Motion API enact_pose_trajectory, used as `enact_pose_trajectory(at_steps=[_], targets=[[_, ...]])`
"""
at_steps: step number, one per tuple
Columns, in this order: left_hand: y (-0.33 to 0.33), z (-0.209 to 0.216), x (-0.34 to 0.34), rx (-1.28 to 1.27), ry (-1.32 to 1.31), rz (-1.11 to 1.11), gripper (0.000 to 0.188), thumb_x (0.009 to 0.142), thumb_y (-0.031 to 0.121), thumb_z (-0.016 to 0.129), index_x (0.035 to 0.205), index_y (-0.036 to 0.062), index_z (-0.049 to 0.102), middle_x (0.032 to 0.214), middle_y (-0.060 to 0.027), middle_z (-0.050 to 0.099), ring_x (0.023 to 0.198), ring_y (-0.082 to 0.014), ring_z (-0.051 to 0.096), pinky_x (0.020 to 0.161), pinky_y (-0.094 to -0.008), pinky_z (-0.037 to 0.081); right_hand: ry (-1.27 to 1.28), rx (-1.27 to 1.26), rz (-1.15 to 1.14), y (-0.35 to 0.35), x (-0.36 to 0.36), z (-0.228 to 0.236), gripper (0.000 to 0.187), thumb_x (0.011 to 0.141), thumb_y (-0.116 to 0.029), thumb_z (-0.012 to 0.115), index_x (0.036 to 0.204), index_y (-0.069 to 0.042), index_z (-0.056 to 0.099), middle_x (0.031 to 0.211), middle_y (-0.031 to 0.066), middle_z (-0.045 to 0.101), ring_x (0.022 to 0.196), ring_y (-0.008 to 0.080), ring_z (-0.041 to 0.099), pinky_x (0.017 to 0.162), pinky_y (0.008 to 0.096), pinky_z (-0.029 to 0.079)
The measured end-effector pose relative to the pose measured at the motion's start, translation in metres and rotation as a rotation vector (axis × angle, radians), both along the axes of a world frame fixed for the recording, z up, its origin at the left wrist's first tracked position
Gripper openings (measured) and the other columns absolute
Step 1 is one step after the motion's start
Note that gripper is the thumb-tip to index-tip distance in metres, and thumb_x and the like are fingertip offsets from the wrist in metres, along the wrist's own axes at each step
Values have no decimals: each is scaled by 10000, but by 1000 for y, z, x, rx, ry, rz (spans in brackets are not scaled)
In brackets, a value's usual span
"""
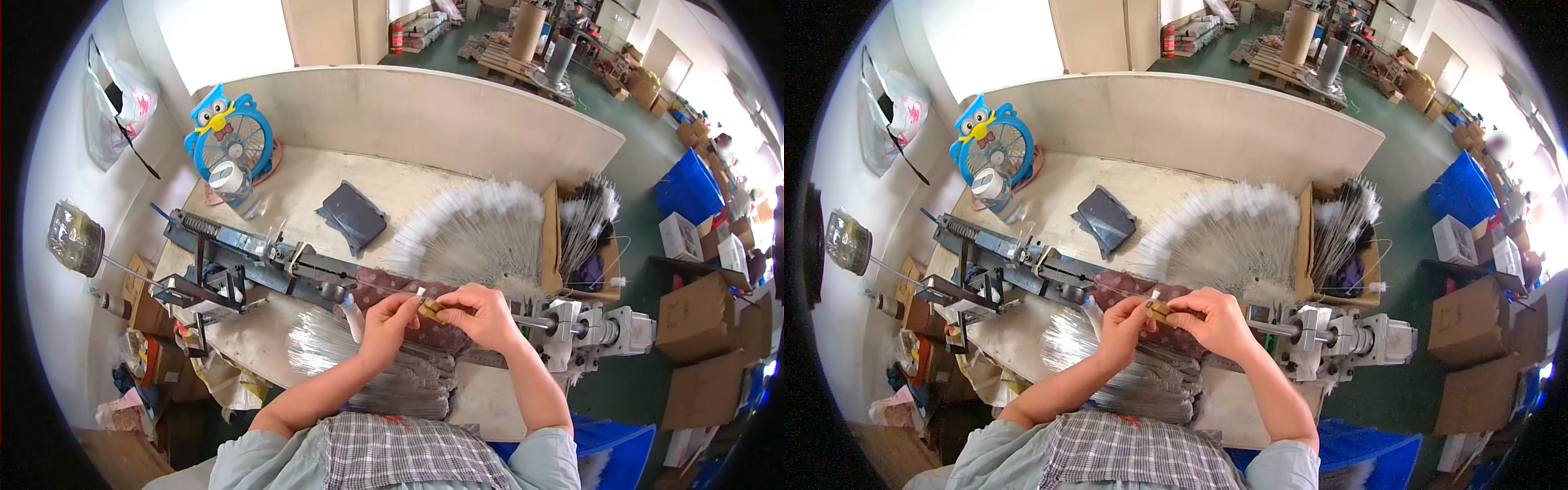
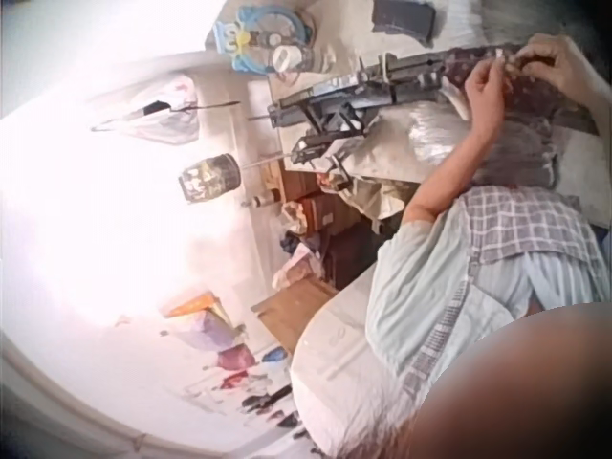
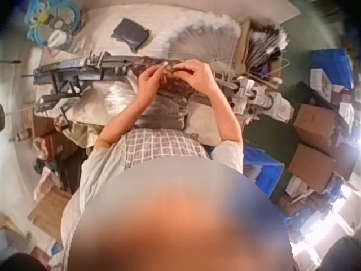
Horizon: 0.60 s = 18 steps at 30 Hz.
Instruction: The person is assembling small white brushes onto a motorized spindle and securing them with a gold-colored component.
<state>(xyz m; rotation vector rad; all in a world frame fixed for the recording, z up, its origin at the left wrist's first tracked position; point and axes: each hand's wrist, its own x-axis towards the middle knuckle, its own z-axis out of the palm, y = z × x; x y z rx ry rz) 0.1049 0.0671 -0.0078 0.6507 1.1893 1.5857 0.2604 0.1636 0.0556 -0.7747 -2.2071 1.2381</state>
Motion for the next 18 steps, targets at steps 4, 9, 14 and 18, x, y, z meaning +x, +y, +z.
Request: enact_pose_trajectory(at_steps=[4, 9, 14, 18], targets=[[-9, 1, -14, -30, -96, 196, 155, 919, 165, 562, 936, 25, 627, 807, -43, 614, 600, -68, 498, 551, -203, 385, -43, 358, 50, 2, -7, 5, 205, 725, -138, 722, 896, -31, 682, 739, 66, 636, 689, 244, 575, 637, 326, 458], [-13, 15, -22, -75, -238, 235, 159, 920, 198, 567, 926, 45, 612, 774, -34, 605, 586, -78, 496, 544, -207, 383, -108, 724, -155, -2, -66, 8, 134, 742, -172, 676, 828, -71, 659, 748, 48, 622, 751, 251, 582, 676, 374, 474], [-15, 17, -29, -95, -314, 172, 202, 931, 224, 552, 937, 30, 609, 696, -18, 591, 568, -71, 498, 548, -194, 397, -154, 568, -30, -2, -86, -12, 146, 764, -200, 655, 829, -71, 668, 780, 67, 640, 789, 260, 597, 698, 378, 479], [-19, 12, -30, -47, -282, 139, 221, 936, 237, 548, 939, 23, 601, 677, -25, 584, 575, -75, 507, 555, -200, 412, -234, 320, 4, -5, -80, 5, 180, 815, -219, 612, 864, -57, 676, 850, 89, 663, 842, 269, 610, 721, 374, 484]])
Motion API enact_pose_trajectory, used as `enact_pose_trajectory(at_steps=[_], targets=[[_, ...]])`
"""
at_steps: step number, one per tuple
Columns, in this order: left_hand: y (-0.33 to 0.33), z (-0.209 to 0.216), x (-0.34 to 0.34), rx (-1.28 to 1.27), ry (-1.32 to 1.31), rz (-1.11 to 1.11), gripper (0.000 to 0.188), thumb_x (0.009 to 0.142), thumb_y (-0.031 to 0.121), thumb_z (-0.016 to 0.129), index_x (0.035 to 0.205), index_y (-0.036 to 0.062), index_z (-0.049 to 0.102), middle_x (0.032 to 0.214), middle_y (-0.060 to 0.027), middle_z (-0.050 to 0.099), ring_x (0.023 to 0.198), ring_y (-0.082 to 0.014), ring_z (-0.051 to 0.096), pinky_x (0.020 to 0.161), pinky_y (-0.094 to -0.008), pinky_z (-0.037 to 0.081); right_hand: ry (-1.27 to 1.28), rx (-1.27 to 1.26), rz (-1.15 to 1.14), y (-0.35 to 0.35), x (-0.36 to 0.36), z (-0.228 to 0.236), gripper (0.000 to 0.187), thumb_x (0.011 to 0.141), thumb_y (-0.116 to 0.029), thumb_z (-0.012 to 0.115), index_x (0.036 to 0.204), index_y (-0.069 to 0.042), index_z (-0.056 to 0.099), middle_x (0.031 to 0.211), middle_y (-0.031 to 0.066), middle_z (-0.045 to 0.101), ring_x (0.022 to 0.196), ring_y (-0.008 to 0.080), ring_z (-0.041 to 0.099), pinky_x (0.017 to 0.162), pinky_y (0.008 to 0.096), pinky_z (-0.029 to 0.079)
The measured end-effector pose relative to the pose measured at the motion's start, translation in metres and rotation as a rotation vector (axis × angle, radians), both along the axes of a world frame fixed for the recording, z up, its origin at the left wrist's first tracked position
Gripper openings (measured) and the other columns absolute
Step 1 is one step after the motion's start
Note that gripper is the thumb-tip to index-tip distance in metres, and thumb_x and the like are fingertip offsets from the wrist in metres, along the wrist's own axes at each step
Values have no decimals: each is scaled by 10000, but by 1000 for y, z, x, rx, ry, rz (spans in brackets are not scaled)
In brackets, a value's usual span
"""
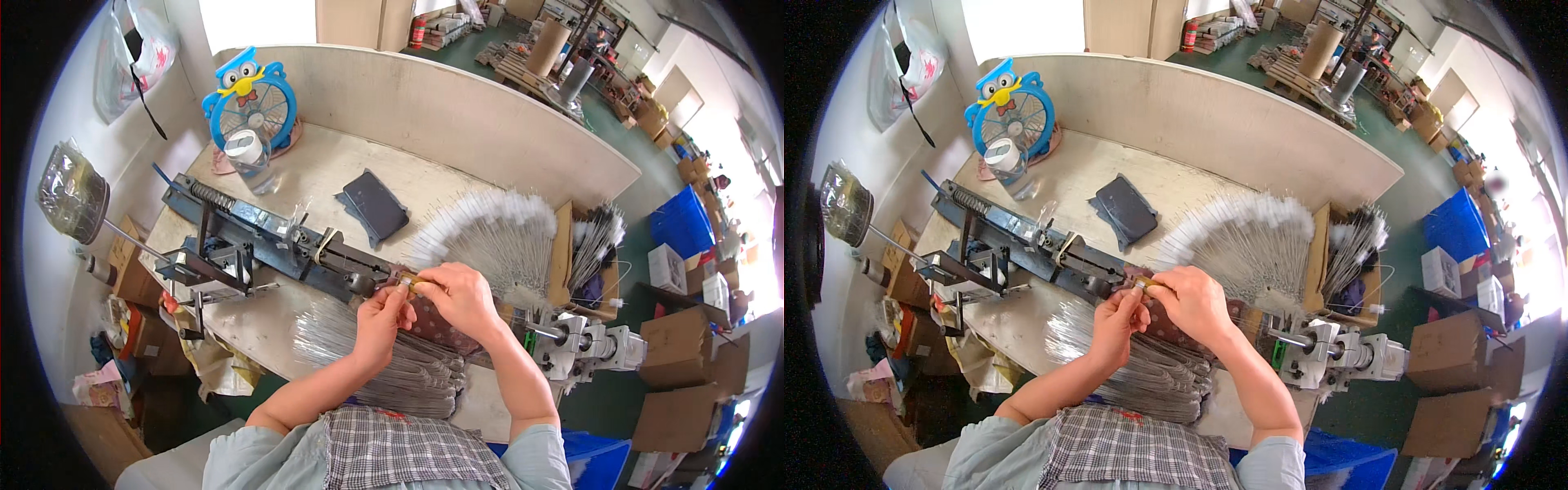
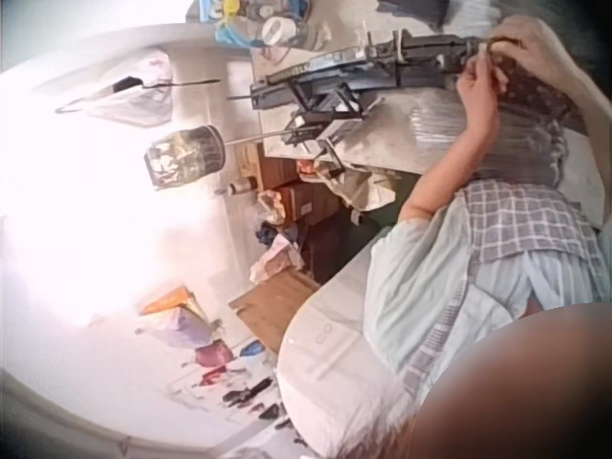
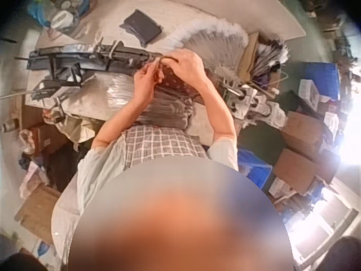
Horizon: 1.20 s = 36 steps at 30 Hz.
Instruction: The person is assembling small white brushes onto a motorized spindle and securing them with a gold-colored component.
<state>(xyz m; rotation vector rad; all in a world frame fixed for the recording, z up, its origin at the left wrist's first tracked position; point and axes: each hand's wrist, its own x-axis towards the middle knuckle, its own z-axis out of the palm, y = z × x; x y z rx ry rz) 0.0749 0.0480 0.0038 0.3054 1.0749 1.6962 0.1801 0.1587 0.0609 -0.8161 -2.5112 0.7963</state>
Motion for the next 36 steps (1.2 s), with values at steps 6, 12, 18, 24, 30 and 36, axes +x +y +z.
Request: enact_pose_trajectory(at_steps=[6, 12, 18, 24, 30, 36], targets=[[2, 7, -5, -91, 28, -70, 386, 976, 371, 424, 932, 24, 588, 762, -73, 627, 672, -116, 581, 641, -250, 464, 38, -345, -64, 0, -4, -4, 176, 813, -216, 613, 872, -64, 680, 836, 95, 660, 834, 283, 602, 719, 375, 476], [6, -1, 3, -2, -180, 65, 373, 981, 380, 382, 1045, 48, 539, 950, -70, 616, 891, -145, 580, 832, -288, 427, 122, 278, -74, -23, -9, -4, 230, 771, -229, 649, 924, -58, 668, 873, 59, 647, 894, 260, 566, 750, 387, 453], [8, 13, 8, 9, -224, 142, 247, 962, 269, 441, 963, 43, 541, 879, -37, 601, 848, -152, 599, 798, -320, 470, 160, 410, -157, -28, -11, -13, 304, 661, -175, 733, 937, -67, 665, 934, 27, 630, 945, 241, 555, 789, 374, 432], [9, -5, 10, 104, -182, 188, 90, 905, 131, 547, 937, 50, 568, 908, -44, 625, 822, -129, 619, 735, -278, 495, 238, 463, -64, -20, -1, -16, 264, 665, -159, 726, 925, -131, 692, 924, -7, 622, 936, 209, 558, 777, 359, 426], [11, 5, 14, 70, -163, 197, 65, 883, 76, 566, 940, 47, 564, 927, -52, 630, 842, -136, 628, 739, -284, 497, 213, 464, -27, -15, 14, -15, 240, 673, -161, 730, 910, -132, 700, 923, -2, 625, 931, 215, 564, 764, 360, 438], [9, -2, 10, 94, -165, 155, 82, 878, 68, 570, 955, 40, 564, 951, -61, 625, 844, -141, 622, 760, -288, 498, 203, 449, -19, -21, 9, -8, 268, 682, -138, 723, 947, -117, 688, 951, 23, 625, 940, 229, 565, 782, 376, 454]])
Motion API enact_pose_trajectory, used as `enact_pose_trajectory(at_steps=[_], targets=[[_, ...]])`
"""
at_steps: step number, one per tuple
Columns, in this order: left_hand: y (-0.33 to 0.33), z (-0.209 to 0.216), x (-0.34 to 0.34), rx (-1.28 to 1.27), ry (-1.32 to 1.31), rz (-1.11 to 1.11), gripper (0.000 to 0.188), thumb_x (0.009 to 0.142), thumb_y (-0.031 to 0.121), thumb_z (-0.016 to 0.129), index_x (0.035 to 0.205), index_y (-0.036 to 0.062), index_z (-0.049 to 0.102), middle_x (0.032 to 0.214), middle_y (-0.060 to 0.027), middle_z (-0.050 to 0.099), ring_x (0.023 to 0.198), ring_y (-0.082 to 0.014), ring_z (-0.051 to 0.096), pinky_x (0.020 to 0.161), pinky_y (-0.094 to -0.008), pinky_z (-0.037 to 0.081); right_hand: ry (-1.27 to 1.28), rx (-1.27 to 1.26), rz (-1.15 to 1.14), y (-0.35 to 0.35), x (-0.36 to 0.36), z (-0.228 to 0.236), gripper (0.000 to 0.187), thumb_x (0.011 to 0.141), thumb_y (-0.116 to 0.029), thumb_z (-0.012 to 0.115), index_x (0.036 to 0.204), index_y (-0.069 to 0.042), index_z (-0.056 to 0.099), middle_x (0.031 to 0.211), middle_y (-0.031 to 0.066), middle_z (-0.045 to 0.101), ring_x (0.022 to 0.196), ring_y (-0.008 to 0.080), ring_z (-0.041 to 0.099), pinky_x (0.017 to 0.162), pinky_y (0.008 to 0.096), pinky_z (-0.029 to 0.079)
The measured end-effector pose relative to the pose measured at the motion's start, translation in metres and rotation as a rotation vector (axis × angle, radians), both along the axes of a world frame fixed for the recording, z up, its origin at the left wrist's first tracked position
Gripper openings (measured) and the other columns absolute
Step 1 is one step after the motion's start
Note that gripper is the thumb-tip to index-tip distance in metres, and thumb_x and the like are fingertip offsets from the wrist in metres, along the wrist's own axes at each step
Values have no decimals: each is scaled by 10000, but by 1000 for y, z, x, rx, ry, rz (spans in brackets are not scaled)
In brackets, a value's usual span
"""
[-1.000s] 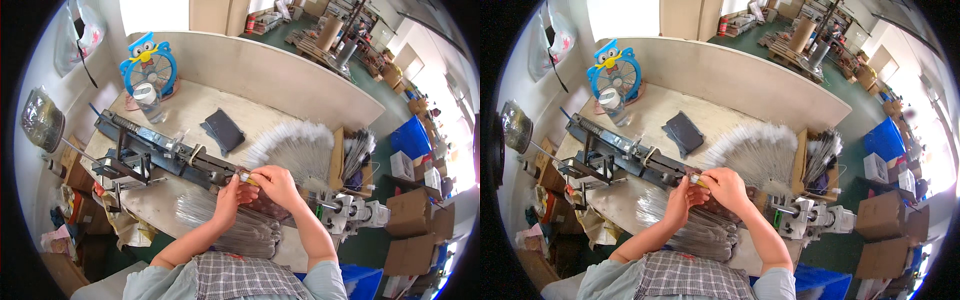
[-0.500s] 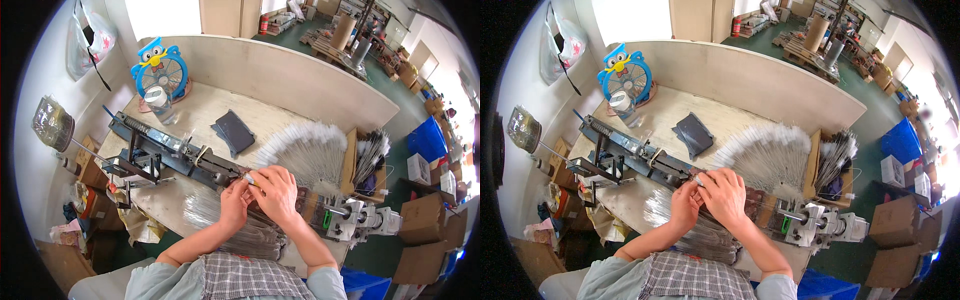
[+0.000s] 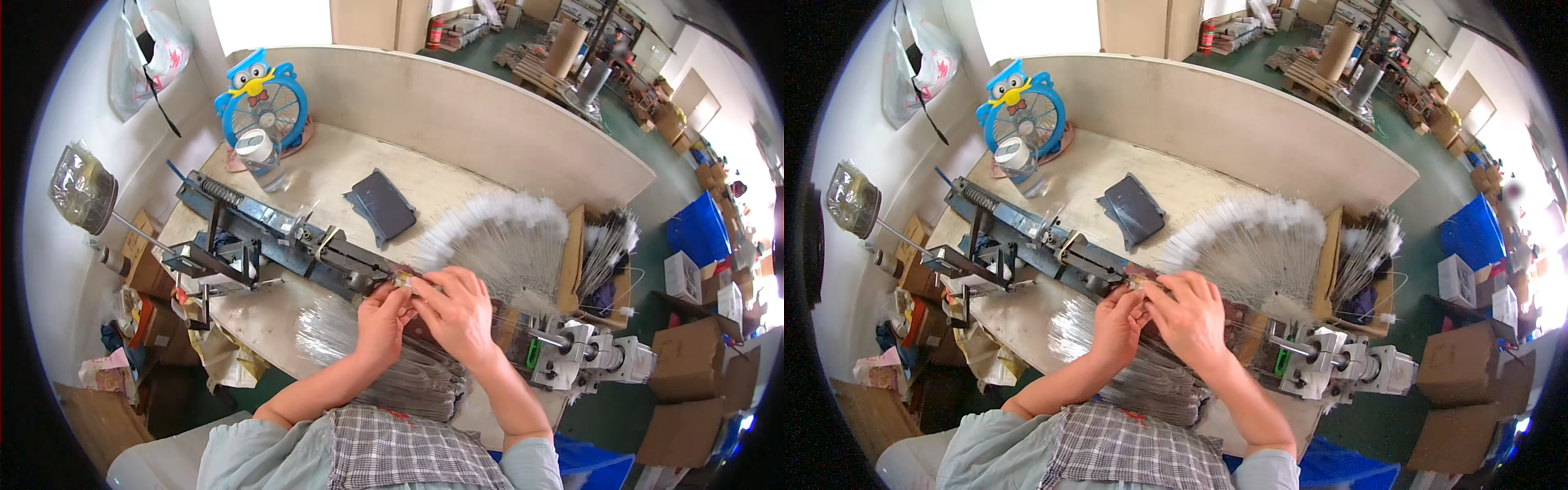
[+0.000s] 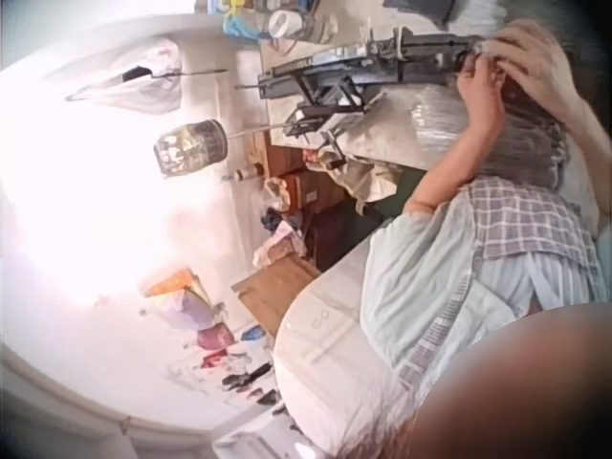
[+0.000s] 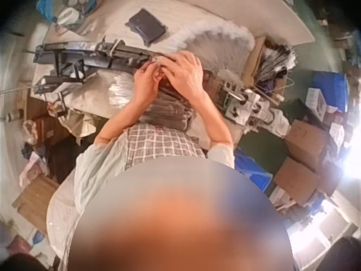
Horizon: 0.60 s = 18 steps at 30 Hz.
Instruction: The person is assembling small white brushes onto a motorized spindle and securing them with a gold-colored component.
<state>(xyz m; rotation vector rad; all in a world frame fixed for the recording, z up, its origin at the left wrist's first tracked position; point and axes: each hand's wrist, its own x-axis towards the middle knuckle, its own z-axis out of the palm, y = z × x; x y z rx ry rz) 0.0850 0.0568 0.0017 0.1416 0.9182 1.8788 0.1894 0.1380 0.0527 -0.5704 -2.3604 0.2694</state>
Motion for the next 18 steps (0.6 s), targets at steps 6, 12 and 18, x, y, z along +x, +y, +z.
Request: enact_pose_trajectory(at_steps=[6, 12, 18], targets=[[0, -4, 0, 25, -74, 41, 94, 889, 78, 550, 969, 37, 580, 913, -27, 620, 817, -104, 601, 753, -277, 487, -39, -16, 33, 2, -4, -6, 291, 708, -152, 696, 996, -133, 661, 958, 6, 616, 953, 215, 554, 759, 367, 445], [-1, -8, -3, 26, -145, 5, 187, 928, 217, 473, 989, 53, 540, 958, -58, 628, 891, -168, 618, 827, -324, 473, 18, -58, -30, -8, -16, -4, 357, 694, -166, 713, 1038, -101, 641, 968, 8, 621, 959, 209, 556, 753, 364, 446], [-2, -4, -2, 1, -174, 16, 175, 929, 211, 467, 961, 59, 548, 932, -52, 628, 871, -173, 616, 810, -324, 476, 3, -24, -155, -13, -17, -10, 359, 675, -160, 740, 1012, -65, 662, 966, 29, 641, 922, 228, 577, 787, 361, 441]])
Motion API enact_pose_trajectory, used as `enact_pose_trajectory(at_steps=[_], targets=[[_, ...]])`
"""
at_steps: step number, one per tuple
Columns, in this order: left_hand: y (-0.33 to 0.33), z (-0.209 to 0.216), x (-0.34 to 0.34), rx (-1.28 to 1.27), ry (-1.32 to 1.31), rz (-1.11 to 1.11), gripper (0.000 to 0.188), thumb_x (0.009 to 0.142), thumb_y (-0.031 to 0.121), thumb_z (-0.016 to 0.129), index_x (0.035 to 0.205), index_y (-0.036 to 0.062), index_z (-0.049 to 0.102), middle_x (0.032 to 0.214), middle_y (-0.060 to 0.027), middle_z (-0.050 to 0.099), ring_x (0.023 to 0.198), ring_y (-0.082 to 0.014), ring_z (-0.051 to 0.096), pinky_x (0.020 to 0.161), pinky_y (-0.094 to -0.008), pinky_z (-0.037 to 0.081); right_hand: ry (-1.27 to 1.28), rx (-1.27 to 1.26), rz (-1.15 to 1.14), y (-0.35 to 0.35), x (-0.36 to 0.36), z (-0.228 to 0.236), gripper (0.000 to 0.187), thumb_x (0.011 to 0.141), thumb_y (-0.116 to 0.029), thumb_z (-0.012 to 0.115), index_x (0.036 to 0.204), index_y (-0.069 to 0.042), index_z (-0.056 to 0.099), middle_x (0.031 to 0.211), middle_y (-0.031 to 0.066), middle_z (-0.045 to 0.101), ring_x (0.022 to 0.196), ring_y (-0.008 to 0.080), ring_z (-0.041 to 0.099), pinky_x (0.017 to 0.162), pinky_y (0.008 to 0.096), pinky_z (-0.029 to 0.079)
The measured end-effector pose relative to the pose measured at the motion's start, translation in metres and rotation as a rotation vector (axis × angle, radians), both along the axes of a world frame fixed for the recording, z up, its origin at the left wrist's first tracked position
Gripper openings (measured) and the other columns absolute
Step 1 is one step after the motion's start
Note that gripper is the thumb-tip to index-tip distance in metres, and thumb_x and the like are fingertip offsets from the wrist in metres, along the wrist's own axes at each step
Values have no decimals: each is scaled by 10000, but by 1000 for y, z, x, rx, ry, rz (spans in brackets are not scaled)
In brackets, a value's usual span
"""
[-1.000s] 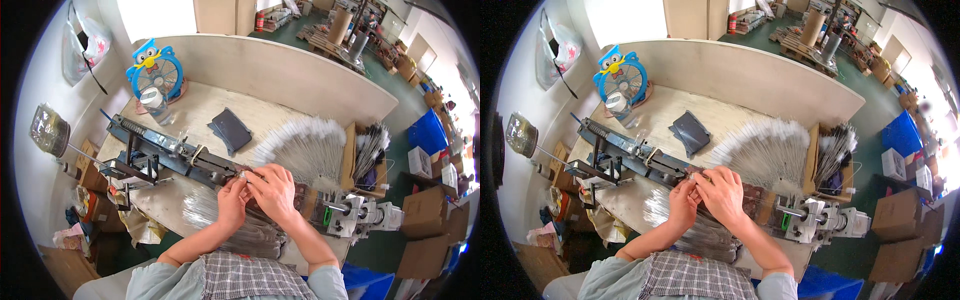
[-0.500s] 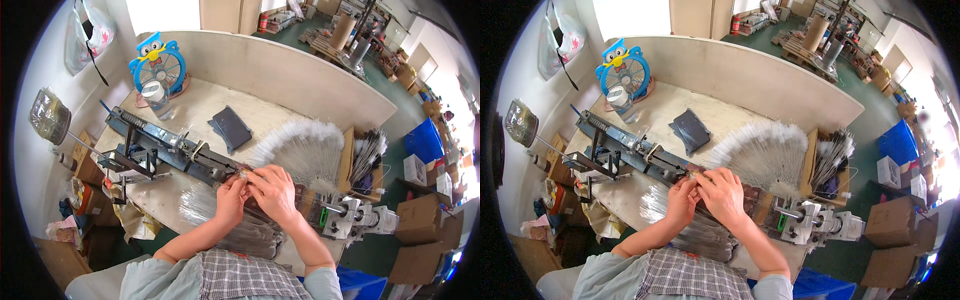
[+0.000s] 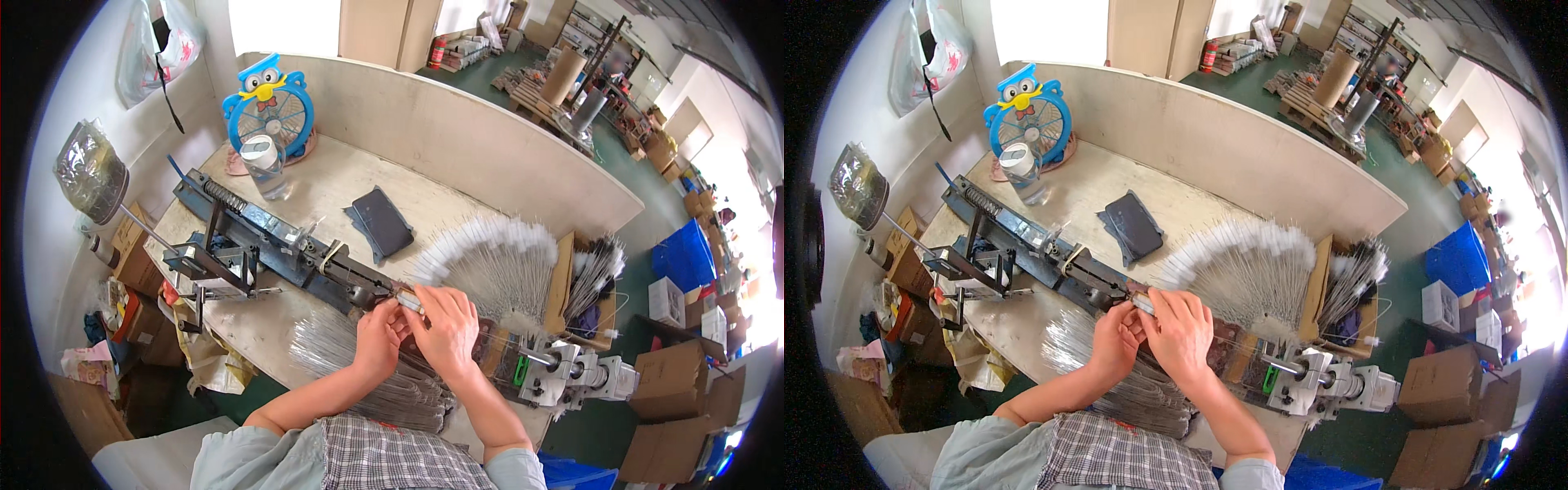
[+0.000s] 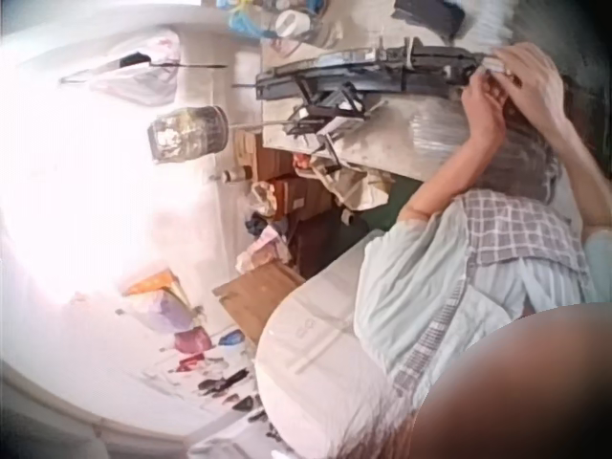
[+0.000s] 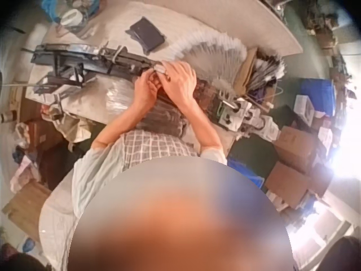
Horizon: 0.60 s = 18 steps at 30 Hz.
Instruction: The person is assembling small white brushes onto a motorized spindle and securing them with a gold-colored component.
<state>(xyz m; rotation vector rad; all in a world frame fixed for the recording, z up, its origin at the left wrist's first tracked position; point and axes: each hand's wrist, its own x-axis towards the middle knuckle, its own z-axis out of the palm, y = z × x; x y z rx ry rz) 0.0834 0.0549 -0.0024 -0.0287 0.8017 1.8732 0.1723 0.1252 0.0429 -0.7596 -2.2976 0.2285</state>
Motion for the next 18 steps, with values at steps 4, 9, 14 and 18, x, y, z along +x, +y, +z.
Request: enact_pose_trajectory(at_steps=[4, 9, 14, 18], targets=[[0, 6, 3, 21, 78, 0, 100, 904, 151, 520, 922, 61, 560, 901, -38, 627, 859, -144, 612, 777, -303, 481, 30, 38, 23, 1, 8, 1, 275, 701, -158, 723, 966, -95, 684, 960, 10, 640, 914, 209, 575, 771, 346, 434], [2, 15, 4, -15, 112, 26, 48, 873, 88, 569, 911, 61, 557, 886, -20, 615, 856, -132, 608, 768, -296, 478, 31, 69, 39, 4, 11, -1, 210, 706, -152, 719, 915, -134, 703, 949, -3, 637, 908, 199, 574, 761, 344, 430], [3, 7, 4, -5, 106, 8, 76, 859, 60, 582, 931, 65, 558, 914, -28, 614, 868, -142, 613, 770, -297, 475, 32, 49, 55, 6, 14, -2, 223, 693, -158, 727, 915, -137, 703, 938, -6, 637, 912, 198, 575, 752, 348, 430], [2, 9, 5, 2, 98, 36, 121, 866, 56, 570, 983, 29, 577, 929, -48, 628, 816, -124, 614, 738, -276, 487, 44, 47, 61, 6, 13, -2, 222, 688, -151, 727, 908, -134, 701, 937, -4, 638, 909, 199, 578, 751, 345, 432]])
